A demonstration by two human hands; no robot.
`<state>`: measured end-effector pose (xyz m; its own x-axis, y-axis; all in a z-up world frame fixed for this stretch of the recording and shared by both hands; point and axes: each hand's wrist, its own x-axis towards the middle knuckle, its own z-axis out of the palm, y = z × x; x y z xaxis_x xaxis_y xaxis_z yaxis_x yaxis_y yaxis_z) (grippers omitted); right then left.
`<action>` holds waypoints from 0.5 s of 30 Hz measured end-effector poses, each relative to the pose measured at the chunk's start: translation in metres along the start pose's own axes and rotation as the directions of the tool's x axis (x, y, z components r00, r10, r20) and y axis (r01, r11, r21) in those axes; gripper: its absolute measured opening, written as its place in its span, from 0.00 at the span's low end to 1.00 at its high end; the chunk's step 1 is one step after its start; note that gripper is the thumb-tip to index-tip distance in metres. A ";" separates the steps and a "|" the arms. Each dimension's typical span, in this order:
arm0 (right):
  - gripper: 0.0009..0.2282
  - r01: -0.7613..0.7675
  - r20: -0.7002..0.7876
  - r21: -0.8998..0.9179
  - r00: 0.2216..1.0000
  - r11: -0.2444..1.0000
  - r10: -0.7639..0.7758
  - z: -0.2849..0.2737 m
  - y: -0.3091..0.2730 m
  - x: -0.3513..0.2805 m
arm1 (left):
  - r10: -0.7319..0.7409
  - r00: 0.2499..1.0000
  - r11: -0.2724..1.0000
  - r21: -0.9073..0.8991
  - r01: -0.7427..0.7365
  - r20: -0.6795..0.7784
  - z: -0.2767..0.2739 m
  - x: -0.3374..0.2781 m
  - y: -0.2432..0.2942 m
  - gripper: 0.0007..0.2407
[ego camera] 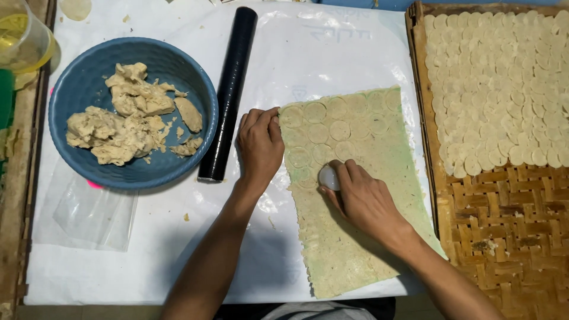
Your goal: Cutting out small circles from a flattened sheet of dough using a round cutter.
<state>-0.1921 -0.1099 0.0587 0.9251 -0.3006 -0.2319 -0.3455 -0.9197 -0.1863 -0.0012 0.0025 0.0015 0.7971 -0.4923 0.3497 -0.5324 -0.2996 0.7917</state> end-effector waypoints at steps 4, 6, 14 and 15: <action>0.20 -0.011 -0.009 -0.028 1.000 1.000 0.011 0.005 0.001 0.002 | 0.011 1.000 1.000 0.002 -0.011 -0.011 0.001 0.000 -0.001 0.09; 0.21 -0.032 -0.031 -0.053 0.999 0.998 0.030 0.005 0.001 0.002 | 0.014 1.000 1.000 -0.003 -0.014 -0.012 0.001 0.001 -0.001 0.09; 0.21 0.084 -0.022 0.025 0.996 0.996 -0.083 0.005 -0.020 0.011 | 0.017 1.000 1.000 -0.001 -0.017 -0.010 0.002 0.000 -0.003 0.09; 0.21 0.098 -0.020 0.014 0.995 0.995 -0.098 0.004 -0.022 0.013 | 0.020 1.000 1.000 -0.004 -0.020 -0.010 0.001 0.001 -0.003 0.09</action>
<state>-0.1729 -0.0930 0.0554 0.9574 -0.2141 -0.1936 -0.2552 -0.9412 -0.2215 0.0004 0.0018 -0.0011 0.7890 -0.4898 0.3708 -0.5474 -0.2864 0.7864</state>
